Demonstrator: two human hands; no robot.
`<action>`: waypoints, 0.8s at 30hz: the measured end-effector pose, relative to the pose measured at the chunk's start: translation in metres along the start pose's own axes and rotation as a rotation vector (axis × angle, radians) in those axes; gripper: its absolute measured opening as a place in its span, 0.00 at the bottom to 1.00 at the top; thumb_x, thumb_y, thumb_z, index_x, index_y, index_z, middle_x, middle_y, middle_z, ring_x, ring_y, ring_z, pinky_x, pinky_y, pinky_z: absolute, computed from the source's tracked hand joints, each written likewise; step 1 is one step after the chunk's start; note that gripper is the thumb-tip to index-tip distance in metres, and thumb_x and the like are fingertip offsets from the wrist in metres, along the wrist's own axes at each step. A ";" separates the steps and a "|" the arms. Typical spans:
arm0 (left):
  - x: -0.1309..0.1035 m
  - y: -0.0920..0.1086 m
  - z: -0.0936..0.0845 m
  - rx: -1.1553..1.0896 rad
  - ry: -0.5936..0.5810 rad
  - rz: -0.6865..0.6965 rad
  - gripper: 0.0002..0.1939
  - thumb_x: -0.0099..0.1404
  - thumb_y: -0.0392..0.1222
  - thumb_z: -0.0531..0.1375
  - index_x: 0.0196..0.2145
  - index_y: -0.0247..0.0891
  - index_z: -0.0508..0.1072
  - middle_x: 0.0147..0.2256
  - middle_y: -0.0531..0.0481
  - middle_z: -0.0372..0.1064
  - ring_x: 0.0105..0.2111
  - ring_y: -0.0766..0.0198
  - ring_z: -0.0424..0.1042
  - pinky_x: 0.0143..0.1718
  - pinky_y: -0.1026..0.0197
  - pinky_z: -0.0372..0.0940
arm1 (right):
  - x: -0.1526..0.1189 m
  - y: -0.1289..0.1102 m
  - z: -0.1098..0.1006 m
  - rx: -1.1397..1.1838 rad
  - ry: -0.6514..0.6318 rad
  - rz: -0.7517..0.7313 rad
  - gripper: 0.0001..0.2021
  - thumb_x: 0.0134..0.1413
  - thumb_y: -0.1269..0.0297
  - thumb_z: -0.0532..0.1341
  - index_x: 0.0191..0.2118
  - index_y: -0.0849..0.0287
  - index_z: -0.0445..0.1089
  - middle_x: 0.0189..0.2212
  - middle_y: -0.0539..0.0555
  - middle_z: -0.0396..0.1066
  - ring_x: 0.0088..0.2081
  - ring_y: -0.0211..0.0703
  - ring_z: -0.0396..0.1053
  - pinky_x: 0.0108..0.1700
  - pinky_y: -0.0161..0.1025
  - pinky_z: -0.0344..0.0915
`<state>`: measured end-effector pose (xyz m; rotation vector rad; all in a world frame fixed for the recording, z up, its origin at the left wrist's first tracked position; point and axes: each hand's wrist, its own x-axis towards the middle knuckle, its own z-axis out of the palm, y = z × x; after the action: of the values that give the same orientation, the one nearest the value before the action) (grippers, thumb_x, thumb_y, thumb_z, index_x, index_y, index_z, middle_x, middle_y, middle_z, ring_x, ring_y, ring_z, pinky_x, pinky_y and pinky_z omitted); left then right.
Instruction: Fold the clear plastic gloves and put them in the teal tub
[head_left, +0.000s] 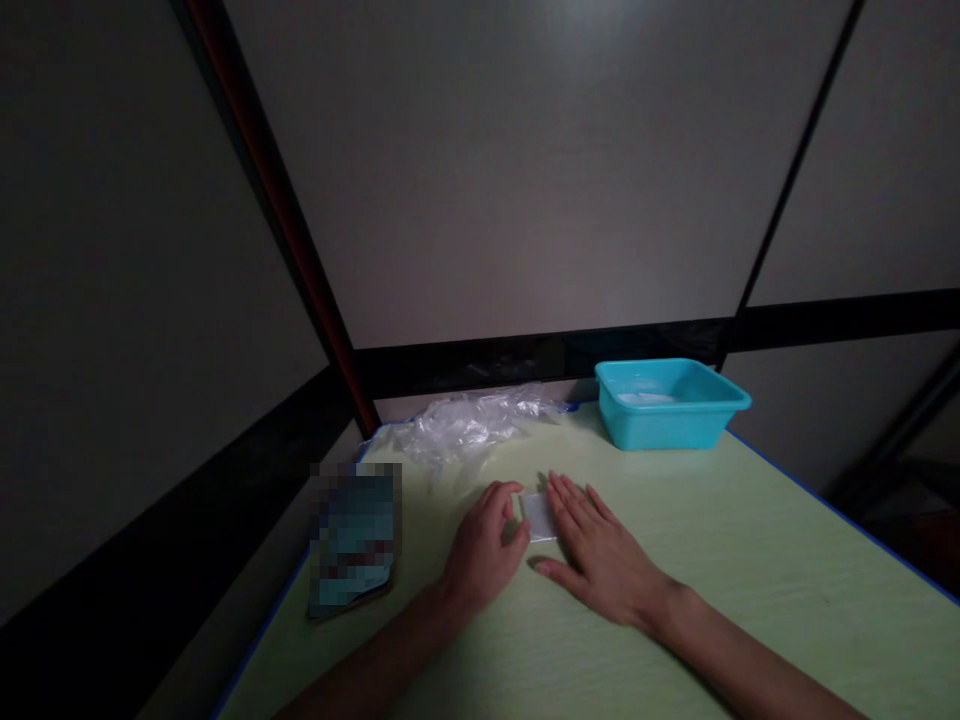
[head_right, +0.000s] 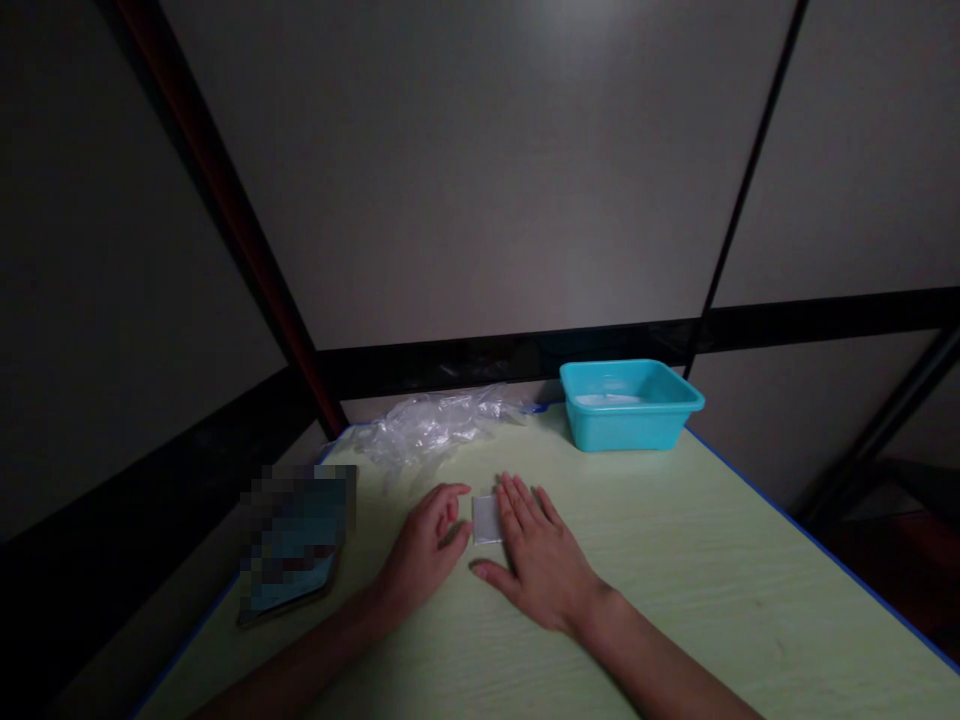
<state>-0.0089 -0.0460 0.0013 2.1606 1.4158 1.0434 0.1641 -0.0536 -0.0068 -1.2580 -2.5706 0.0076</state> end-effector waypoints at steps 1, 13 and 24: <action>-0.005 0.003 -0.001 0.085 -0.033 0.110 0.15 0.55 0.32 0.51 0.42 0.35 0.64 0.36 0.46 0.66 0.38 0.61 0.66 0.40 0.59 0.61 | 0.000 0.000 0.001 -0.013 0.015 -0.005 0.37 0.54 0.44 0.42 0.60 0.71 0.41 0.60 0.65 0.37 0.60 0.51 0.35 0.58 0.52 0.42; -0.018 0.007 -0.003 0.514 -0.423 0.379 0.32 0.64 0.54 0.42 0.59 0.30 0.41 0.60 0.41 0.36 0.59 0.59 0.34 0.57 0.54 0.38 | -0.001 0.001 0.008 -0.085 0.007 -0.010 0.31 0.58 0.51 0.42 0.59 0.71 0.45 0.59 0.66 0.40 0.60 0.51 0.38 0.58 0.50 0.44; -0.011 0.011 -0.007 0.508 -0.556 0.306 0.39 0.60 0.57 0.48 0.59 0.30 0.39 0.60 0.40 0.31 0.59 0.57 0.31 0.57 0.54 0.36 | -0.002 -0.003 0.002 -0.060 -0.050 0.032 0.30 0.57 0.52 0.42 0.59 0.70 0.46 0.59 0.66 0.40 0.60 0.52 0.37 0.57 0.52 0.42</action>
<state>-0.0099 -0.0615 0.0087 2.7909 1.1819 0.1062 0.1624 -0.0561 -0.0092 -1.3371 -2.6105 -0.0326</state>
